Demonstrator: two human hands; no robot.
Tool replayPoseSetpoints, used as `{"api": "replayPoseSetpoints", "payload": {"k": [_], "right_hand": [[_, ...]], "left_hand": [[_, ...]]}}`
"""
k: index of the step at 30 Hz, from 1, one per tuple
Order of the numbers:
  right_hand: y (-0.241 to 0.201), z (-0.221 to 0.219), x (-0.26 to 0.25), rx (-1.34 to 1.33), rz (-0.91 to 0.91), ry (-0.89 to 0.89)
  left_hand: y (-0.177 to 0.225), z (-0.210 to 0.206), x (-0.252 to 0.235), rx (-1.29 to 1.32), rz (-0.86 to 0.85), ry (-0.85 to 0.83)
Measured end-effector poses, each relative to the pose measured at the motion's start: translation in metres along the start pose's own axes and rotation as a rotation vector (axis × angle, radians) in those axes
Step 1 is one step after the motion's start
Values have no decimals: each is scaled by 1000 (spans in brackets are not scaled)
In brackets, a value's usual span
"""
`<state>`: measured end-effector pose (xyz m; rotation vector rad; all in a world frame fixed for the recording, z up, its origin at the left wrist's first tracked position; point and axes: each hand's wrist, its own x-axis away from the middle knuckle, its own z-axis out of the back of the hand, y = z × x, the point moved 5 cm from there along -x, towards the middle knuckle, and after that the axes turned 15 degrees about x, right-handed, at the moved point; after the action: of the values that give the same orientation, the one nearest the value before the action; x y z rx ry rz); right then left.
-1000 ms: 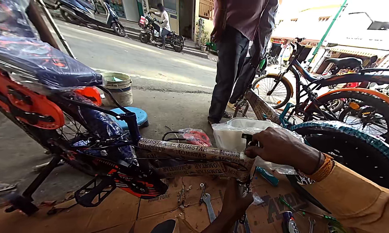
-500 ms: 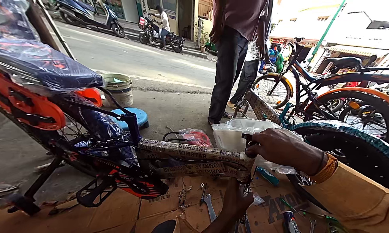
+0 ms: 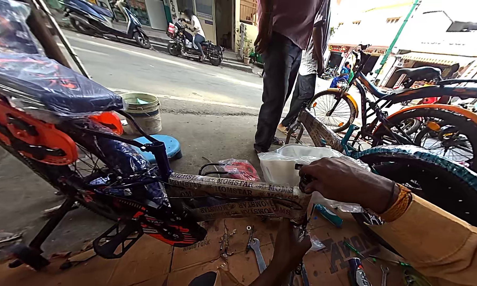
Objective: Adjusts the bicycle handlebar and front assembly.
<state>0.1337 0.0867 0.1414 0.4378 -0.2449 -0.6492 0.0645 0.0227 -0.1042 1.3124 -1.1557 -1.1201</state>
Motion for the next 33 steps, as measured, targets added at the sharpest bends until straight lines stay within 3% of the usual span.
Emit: {"api": "replayPoseSetpoints", "payload": {"k": [4,12,18,22,28,33], "right_hand": [[-1,-4,5,-18,67,25],[-11,-1,10,63,-49,-57],[9,-12,10,-100,-87,55],[12,-16,10,-502,-33,204],[-15,-55,23,-1354,-262,377],[-17,-64,25,-1533,-208,345]], "left_hand": [[-1,0,0,-9,42,-6],[-3,0,0,-21,34,-6],[-1,1,-1,-18,31,-5],[-1,2,-2,-17,21,-5],[-3,1,-2,18,-11,7],[-2,1,1,35,8,10]]}}
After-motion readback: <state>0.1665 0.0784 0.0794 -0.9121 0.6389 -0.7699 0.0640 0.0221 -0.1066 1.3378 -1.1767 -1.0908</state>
